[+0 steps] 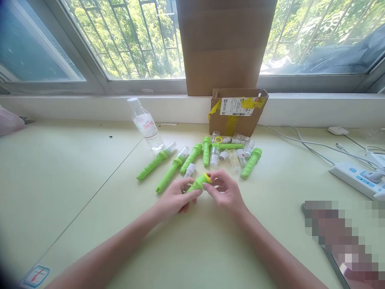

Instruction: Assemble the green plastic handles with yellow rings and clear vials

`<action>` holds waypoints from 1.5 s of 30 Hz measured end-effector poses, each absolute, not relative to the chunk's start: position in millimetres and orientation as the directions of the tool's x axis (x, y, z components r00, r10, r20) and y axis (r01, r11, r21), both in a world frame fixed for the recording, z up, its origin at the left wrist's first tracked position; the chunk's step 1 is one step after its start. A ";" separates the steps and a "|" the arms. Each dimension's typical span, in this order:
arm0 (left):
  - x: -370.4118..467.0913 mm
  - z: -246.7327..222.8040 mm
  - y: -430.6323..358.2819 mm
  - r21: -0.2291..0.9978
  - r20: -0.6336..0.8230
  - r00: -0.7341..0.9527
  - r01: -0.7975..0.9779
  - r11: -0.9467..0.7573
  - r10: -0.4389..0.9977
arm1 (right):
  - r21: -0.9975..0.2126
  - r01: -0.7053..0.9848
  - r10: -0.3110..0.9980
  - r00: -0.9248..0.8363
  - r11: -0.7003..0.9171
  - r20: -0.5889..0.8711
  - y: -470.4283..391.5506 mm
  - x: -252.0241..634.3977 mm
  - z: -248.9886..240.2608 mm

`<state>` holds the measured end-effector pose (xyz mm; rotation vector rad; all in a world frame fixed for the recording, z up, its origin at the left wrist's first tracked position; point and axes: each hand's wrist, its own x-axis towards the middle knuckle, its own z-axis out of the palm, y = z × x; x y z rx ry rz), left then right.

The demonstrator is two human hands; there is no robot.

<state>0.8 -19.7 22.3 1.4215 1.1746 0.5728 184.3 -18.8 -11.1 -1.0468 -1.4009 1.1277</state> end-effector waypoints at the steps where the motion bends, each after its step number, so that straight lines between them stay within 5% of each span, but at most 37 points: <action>1: 0.3 22.0 -19.5 0.933 -0.294 0.384 0.314 0.176 0.875 | -0.983 0.025 0.977 -0.111 0.184 0.180 -18.7 184.1 -11.2; 25: -7.7 18.0 -8.8 0.949 -0.293 0.614 0.091 0.303 0.733 | -0.977 -0.055 0.972 -0.099 0.206 0.211 -21.0 178.4 -10.4; 32: -5.1 16.9 -10.8 0.961 -0.239 0.510 0.246 0.127 0.826 | -0.973 0.011 0.973 -0.008 0.232 0.232 -23.2 176.1 -10.2; 39: -0.8 8.0 -12.1 0.900 0.088 0.315 0.382 -0.211 0.945 | -0.982 0.000 0.973 0.136 0.189 0.187 -18.9 181.5 -7.6; 45: 1.7 11.5 -17.3 0.958 -0.049 0.311 0.283 -0.043 0.949 | -0.989 0.003 0.983 0.109 0.148 0.148 -16.1 184.3 -7.0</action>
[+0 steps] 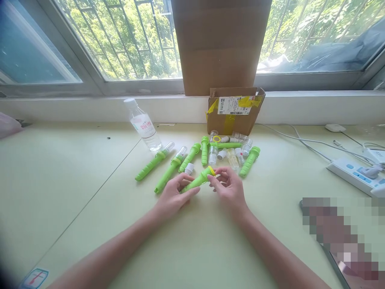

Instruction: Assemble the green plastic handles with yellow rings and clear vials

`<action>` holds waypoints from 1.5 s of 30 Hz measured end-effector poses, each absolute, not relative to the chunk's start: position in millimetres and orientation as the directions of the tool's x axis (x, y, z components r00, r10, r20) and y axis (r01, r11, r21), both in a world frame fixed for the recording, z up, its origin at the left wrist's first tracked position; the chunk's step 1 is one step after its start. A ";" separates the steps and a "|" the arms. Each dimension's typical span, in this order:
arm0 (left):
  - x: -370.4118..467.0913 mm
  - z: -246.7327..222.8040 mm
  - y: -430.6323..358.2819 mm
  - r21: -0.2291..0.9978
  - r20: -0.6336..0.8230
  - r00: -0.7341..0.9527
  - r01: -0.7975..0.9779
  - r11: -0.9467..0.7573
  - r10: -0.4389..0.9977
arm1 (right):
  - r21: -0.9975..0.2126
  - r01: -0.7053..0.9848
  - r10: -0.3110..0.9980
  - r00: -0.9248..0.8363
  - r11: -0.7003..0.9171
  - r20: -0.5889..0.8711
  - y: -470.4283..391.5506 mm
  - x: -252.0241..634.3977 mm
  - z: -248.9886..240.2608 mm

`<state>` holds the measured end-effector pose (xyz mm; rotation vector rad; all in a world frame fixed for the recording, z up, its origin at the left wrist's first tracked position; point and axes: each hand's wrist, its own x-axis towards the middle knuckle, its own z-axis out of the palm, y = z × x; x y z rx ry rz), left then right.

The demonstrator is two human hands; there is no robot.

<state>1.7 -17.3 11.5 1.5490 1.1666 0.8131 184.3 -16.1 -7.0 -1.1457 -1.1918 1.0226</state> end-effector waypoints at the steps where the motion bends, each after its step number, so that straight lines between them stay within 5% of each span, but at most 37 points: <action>1: 1.3 12.4 -17.0 0.966 -0.083 0.309 0.258 0.001 0.947 | -0.990 0.005 0.985 0.096 0.143 0.142 -15.7 184.6 -6.7; 10: -7.0 17.9 -8.5 0.973 -0.218 0.359 0.150 0.175 0.907 | -0.991 0.014 0.991 0.016 0.130 0.130 -16.9 183.6 -7.5; 16: -7.6 17.3 -6.4 0.973 -0.206 0.422 0.183 0.140 0.883 | -0.989 -0.002 0.988 0.037 0.151 0.151 -18.6 182.1 -9.6; 28: -1.7 9.7 -11.9 0.949 0.027 0.195 0.304 -0.086 0.980 | -0.994 -0.004 0.969 0.224 0.109 0.105 -10.4 188.7 -8.9; 45: 1.2 17.5 -17.8 0.976 -0.104 0.192 0.206 0.063 0.976 | -0.997 0.015 0.974 0.217 0.070 0.072 -12.2 188.8 -8.2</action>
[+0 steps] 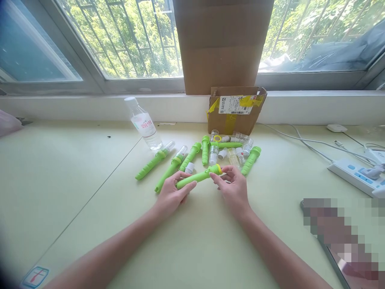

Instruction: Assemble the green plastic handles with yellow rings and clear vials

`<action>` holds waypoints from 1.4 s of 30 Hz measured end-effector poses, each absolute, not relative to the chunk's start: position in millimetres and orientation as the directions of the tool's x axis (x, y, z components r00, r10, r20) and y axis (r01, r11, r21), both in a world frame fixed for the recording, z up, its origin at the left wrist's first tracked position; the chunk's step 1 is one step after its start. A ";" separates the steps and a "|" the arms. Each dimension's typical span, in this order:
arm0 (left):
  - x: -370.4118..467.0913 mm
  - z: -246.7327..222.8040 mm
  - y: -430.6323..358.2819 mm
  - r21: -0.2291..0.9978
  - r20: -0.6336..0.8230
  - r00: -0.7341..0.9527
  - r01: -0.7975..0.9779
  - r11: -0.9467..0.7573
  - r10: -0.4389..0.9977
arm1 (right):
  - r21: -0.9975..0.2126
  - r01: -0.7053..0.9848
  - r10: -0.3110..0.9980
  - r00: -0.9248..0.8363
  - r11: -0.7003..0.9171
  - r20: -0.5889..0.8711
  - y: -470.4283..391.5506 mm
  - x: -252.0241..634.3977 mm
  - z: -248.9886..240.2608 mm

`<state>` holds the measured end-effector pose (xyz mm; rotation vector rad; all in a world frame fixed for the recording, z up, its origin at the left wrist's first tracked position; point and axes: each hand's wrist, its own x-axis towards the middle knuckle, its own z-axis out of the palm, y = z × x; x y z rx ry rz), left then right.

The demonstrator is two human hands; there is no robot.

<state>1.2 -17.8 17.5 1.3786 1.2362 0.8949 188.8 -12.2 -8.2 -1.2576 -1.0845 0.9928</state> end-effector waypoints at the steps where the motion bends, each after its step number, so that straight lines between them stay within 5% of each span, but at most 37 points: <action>1: 1.4 18.4 -18.0 0.977 -0.119 0.191 0.198 0.080 0.974 | -0.997 0.020 0.975 0.211 0.071 0.074 -12.1 189.0 -8.4; 28: -6.7 15.9 -7.4 0.954 -0.284 0.259 -0.015 0.298 0.923 | -0.976 0.057 0.968 0.131 0.210 0.216 -14.9 186.1 -13.2; 42: -9.6 14.1 -4.2 0.949 -0.288 0.310 -0.032 0.313 0.906 | -0.949 0.135 0.919 0.242 0.285 0.311 -18.8 182.1 -12.7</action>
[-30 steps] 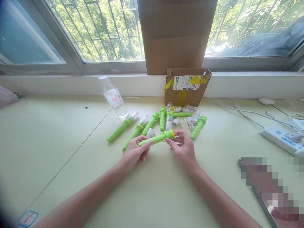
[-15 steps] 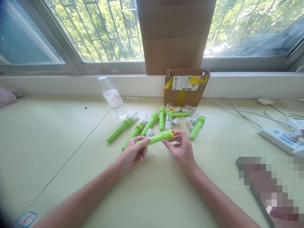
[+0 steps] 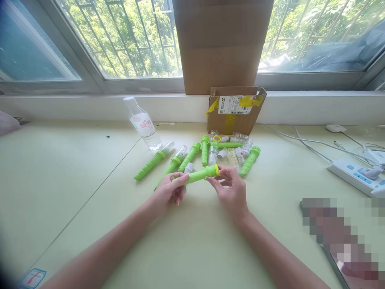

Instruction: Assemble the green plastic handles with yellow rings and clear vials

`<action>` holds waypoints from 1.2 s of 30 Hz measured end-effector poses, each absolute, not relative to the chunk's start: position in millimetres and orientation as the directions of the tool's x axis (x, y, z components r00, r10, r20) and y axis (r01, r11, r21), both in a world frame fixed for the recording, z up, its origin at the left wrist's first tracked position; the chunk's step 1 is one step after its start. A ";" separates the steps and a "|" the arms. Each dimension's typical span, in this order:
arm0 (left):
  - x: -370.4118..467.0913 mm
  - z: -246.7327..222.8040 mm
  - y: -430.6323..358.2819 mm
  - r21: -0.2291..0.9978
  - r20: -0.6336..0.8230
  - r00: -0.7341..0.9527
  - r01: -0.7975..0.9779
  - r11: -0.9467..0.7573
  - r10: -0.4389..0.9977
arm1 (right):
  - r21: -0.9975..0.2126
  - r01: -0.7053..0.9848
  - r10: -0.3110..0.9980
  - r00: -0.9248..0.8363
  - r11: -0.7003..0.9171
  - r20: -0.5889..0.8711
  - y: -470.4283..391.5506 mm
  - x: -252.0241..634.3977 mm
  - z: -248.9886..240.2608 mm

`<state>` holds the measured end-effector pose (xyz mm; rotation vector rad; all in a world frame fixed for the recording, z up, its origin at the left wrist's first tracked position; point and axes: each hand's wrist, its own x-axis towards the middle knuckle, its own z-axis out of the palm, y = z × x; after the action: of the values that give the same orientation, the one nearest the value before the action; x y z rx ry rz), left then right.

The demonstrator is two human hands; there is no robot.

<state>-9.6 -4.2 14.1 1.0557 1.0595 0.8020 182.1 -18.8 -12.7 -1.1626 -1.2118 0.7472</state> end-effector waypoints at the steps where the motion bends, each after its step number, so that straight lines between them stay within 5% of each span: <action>1: -9.0 14.4 -4.7 0.950 -0.286 0.311 -0.030 0.310 0.906 | -0.949 0.137 0.918 0.247 0.284 0.311 -18.4 182.4 -12.8; 14: 1.2 16.8 -16.1 0.984 0.036 0.084 0.172 -0.050 0.996 | -0.981 0.058 0.953 0.235 0.184 0.192 -16.6 185.3 -8.1; 36: -3.9 12.2 -9.4 0.955 -0.261 0.139 -0.106 0.277 0.955 | -0.977 0.053 0.974 0.084 0.204 0.208 -12.7 187.6 -13.4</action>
<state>-3.9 -9.4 12.2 0.9761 1.1467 0.9764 187.6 -12.7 -13.4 -1.1269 -1.2662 0.9696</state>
